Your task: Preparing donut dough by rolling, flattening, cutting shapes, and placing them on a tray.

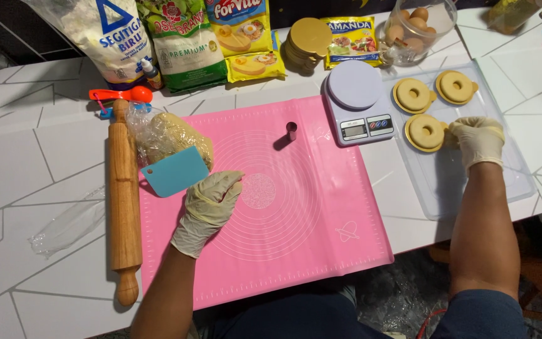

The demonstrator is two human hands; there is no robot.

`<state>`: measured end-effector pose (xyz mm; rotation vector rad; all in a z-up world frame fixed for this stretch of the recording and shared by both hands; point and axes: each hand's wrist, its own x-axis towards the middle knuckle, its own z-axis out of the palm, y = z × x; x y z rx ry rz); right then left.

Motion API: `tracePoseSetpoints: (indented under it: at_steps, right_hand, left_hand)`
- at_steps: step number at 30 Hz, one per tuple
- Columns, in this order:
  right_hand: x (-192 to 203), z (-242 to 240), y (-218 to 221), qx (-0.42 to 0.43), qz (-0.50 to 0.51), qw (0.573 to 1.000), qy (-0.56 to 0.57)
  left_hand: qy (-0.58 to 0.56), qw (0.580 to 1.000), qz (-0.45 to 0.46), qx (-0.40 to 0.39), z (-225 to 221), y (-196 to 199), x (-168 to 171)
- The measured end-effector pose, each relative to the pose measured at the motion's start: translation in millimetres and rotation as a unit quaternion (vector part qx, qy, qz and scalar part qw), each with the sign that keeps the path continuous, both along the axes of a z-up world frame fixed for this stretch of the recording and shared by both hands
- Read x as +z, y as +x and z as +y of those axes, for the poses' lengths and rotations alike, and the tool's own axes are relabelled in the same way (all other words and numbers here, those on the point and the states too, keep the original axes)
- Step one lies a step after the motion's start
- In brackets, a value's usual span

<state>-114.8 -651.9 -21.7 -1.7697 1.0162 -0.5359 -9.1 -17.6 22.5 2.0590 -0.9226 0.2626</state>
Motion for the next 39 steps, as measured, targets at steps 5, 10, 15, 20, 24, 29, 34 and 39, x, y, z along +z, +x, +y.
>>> tracePoseSetpoints:
  at_steps: [5, 10, 15, 20, 24, 29, 34, 39]
  right_hand:
    - [14.1, 11.0, 1.2, -0.021, -0.041, 0.999, 0.008]
    - [61.4, 49.8, 2.4, -0.068, -0.090, 0.993, -0.036]
    - [86.5, 88.1, 10.1, -0.034, -0.180, 0.980, -0.078]
    - [107.8, 185.1, 18.6, 0.147, -0.202, 0.966, -0.070]
    - [94.6, 224.2, 22.1, 0.250, -0.074, 0.883, -0.391]
    - [82.2, 237.6, 34.7, 0.174, 0.087, 0.939, -0.283]
    - [54.0, 225.3, 24.2, 0.199, 0.089, 0.903, -0.370]
    - [86.3, 253.3, 24.6, 0.147, 0.064, 0.952, -0.262]
  left_hand:
    - [-0.003, 1.000, 0.002, 0.005, 0.0, -0.9, 4.0]
    - [0.001, 1.000, -0.025, 0.005, -0.3, -1.3, 8.5]
    - [-0.010, 0.998, -0.056, 0.001, 0.8, 2.3, 0.0]
    - [-0.015, 0.997, -0.079, -0.001, 2.6, 3.6, -3.5]
    - [-0.056, 0.989, -0.129, 0.039, -4.2, 7.0, -35.1]
    - [-0.051, 0.989, -0.121, 0.073, -2.9, 15.0, -60.4]
    - [-0.070, 0.980, -0.176, 0.065, -6.7, 12.2, -62.6]
    - [-0.091, 0.985, -0.135, 0.051, -8.4, 19.7, -104.9]
